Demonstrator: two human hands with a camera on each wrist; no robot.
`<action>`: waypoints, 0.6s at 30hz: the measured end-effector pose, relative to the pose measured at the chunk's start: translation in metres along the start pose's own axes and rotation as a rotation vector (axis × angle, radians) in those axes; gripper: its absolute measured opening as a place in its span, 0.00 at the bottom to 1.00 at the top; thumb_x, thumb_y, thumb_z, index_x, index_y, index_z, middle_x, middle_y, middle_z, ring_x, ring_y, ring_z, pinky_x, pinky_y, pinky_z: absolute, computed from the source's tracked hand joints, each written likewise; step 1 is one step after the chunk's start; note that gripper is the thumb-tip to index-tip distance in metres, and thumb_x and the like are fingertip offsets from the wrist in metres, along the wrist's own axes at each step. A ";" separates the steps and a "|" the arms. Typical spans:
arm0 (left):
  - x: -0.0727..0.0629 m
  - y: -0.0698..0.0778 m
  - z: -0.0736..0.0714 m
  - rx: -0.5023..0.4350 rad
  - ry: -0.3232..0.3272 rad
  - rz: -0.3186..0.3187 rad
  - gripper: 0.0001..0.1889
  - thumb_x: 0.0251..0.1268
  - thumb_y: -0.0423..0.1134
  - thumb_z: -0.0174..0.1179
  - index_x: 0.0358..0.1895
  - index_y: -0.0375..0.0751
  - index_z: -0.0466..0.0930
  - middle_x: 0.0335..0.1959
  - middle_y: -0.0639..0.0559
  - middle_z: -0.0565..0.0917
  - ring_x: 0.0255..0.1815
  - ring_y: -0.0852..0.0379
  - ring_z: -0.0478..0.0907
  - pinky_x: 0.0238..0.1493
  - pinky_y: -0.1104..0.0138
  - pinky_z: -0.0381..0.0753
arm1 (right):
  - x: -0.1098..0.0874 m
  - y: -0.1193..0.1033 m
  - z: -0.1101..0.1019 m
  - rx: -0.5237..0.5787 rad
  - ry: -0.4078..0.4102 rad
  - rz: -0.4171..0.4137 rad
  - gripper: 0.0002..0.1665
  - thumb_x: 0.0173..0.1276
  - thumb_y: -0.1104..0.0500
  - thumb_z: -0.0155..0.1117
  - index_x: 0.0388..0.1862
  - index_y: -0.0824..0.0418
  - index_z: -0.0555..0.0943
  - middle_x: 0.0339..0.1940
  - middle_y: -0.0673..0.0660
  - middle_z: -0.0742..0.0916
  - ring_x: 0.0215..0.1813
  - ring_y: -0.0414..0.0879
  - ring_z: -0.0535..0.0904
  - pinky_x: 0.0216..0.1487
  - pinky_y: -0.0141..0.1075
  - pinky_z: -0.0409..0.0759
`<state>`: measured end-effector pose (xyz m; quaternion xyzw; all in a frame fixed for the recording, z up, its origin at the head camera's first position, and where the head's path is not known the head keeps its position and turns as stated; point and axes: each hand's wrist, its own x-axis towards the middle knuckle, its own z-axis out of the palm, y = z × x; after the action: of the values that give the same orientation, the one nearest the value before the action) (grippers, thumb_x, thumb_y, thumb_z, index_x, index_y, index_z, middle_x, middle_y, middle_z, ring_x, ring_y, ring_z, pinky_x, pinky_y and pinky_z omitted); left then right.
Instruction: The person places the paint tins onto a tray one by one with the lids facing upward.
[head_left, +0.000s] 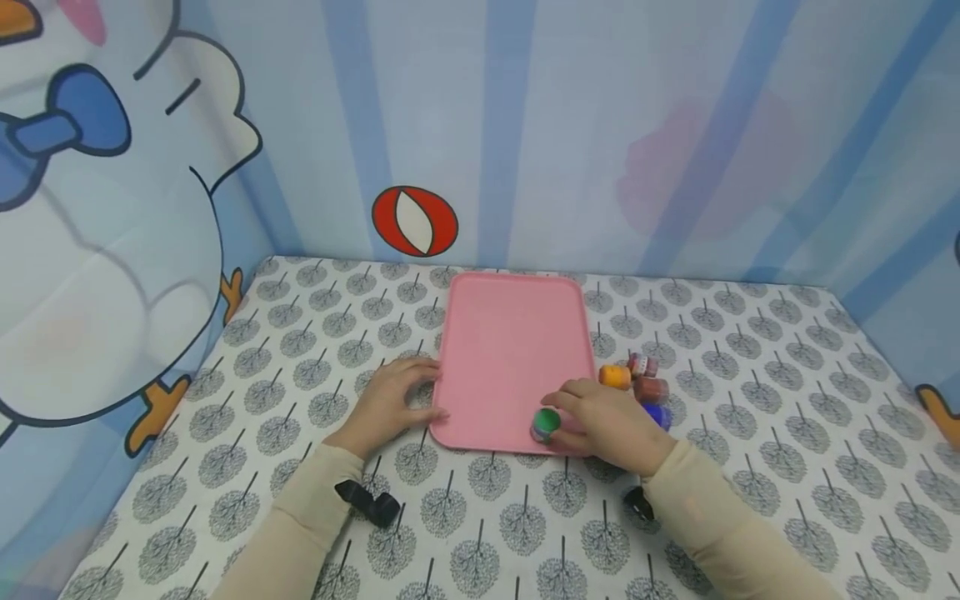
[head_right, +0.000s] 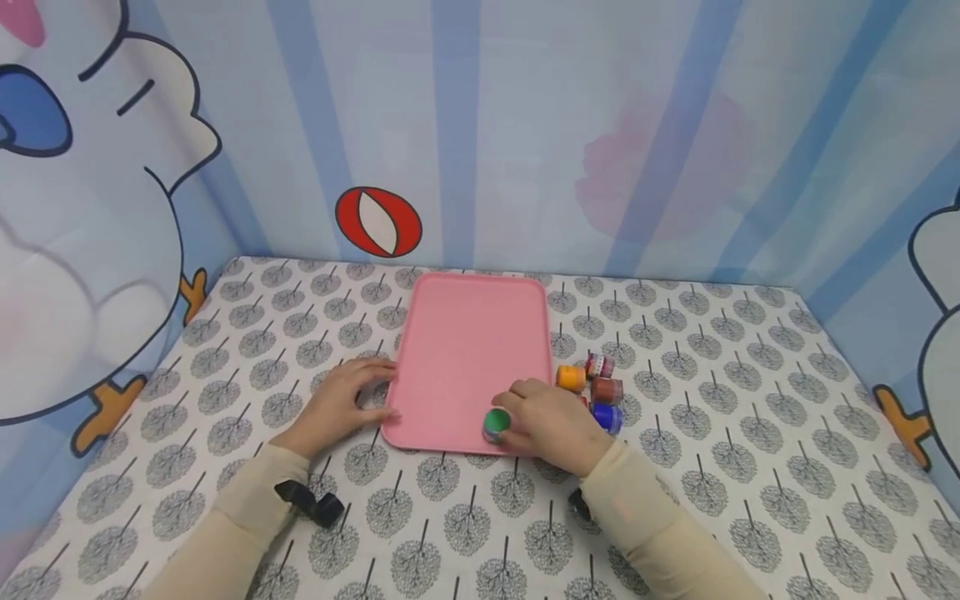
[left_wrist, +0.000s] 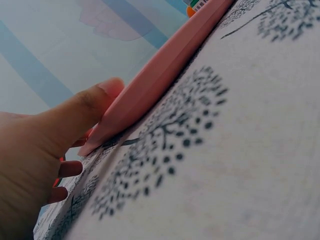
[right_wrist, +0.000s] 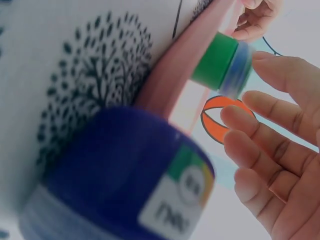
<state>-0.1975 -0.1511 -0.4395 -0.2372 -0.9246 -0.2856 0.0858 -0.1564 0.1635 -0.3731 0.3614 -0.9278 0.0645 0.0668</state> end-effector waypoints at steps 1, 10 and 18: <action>0.000 0.000 0.000 -0.004 0.003 -0.001 0.33 0.44 0.53 0.73 0.55 0.41 0.79 0.62 0.46 0.78 0.66 0.45 0.71 0.71 0.46 0.64 | -0.001 0.000 -0.001 -0.001 0.002 0.005 0.25 0.58 0.48 0.71 0.52 0.58 0.82 0.43 0.51 0.85 0.45 0.44 0.82 0.47 0.36 0.84; -0.002 -0.002 0.001 0.020 0.013 0.010 0.31 0.45 0.52 0.73 0.55 0.42 0.79 0.62 0.46 0.78 0.66 0.45 0.71 0.69 0.46 0.66 | -0.010 0.007 -0.005 0.001 0.018 0.041 0.23 0.58 0.50 0.72 0.50 0.58 0.82 0.44 0.52 0.85 0.46 0.46 0.83 0.48 0.37 0.85; 0.000 0.001 0.001 0.018 0.018 0.021 0.32 0.44 0.52 0.74 0.54 0.42 0.80 0.61 0.46 0.79 0.65 0.45 0.72 0.69 0.46 0.67 | -0.021 0.014 -0.010 -0.015 0.049 0.042 0.21 0.55 0.54 0.74 0.47 0.59 0.82 0.43 0.53 0.86 0.43 0.44 0.82 0.48 0.37 0.85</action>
<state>-0.1976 -0.1502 -0.4396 -0.2434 -0.9238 -0.2785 0.0990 -0.1505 0.1893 -0.3682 0.3396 -0.9337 0.0680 0.0909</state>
